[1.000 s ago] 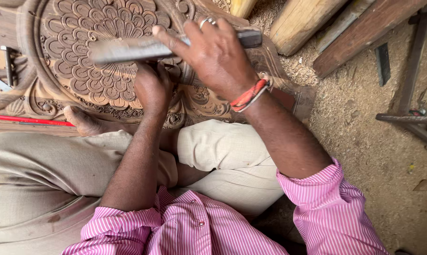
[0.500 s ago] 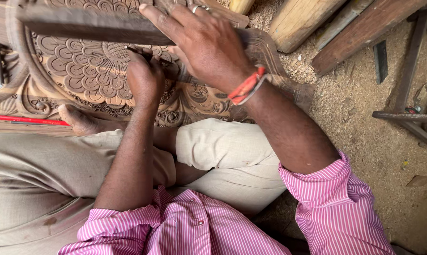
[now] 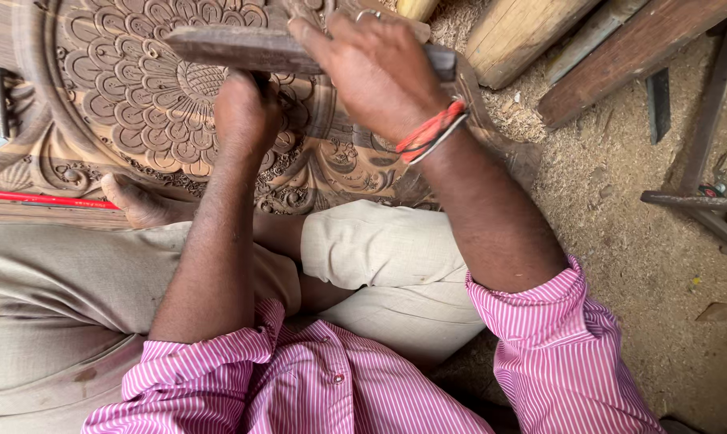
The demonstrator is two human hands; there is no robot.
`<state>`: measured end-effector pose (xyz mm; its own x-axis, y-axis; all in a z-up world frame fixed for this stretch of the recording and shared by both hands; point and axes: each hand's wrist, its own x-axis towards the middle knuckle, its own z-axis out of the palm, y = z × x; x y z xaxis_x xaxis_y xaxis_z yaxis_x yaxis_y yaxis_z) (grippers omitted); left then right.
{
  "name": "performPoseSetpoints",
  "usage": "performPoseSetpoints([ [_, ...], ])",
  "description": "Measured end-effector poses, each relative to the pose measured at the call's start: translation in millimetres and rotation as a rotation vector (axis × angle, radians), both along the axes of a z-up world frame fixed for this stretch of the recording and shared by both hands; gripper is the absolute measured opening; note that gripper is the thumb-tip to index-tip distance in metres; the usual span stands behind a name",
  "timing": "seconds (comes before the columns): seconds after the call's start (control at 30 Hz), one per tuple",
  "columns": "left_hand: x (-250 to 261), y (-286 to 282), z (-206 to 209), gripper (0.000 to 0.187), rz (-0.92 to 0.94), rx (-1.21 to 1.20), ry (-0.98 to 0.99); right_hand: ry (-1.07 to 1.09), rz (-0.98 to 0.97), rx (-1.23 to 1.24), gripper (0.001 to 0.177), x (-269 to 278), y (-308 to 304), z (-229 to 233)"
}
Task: The person carves intricate floral patterns into a wooden panel using a chisel and mallet. They sit cross-legged on the floor, repeatedly striking the chisel to shape the wood.
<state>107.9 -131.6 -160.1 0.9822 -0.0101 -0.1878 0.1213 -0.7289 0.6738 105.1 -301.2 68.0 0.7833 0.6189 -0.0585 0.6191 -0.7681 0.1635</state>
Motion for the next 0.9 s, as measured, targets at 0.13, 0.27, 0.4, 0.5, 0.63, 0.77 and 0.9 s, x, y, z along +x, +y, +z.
performPoseSetpoints([
  [0.13, 0.8, 2.0, 0.0, 0.023, 0.048, -0.140, -0.034, -0.123, 0.064, 0.211, 0.073, 1.6, -2.5, -2.9],
  [0.27, 5.6, 5.5, 5.5, 0.012, -0.041, -0.128, -0.034, -0.017, 0.007, 0.173, 0.070, 4.9, -7.1, -1.7],
  [0.4, 13.9, 8.1, 8.8, 0.012, -0.103, -0.084, 0.074, 0.012, 0.050, 0.122, 0.076, 11.2, -15.9, -2.4],
  [0.5, 19.8, 6.0, 11.5, 0.019, -0.073, -0.163, 0.110, -0.252, 0.142, 0.282, 0.054, 12.9, -19.9, -3.8],
  [0.63, 24.5, 7.4, 18.2, 0.019, -0.150, -0.029, 0.136, 0.034, 0.020, 0.261, 0.065, 17.9, -15.2, 0.3],
  [0.77, 23.2, 5.8, 21.7, 0.018, -0.141, -0.075, 0.112, 0.070, 0.024, 0.192, 0.059, 15.4, -20.3, 2.3],
  [0.9, 27.9, 3.1, 30.4, 0.021, -0.160, -0.078, 0.162, 0.056, -0.180, 0.300, 0.050, 12.2, -25.8, 0.9],
])
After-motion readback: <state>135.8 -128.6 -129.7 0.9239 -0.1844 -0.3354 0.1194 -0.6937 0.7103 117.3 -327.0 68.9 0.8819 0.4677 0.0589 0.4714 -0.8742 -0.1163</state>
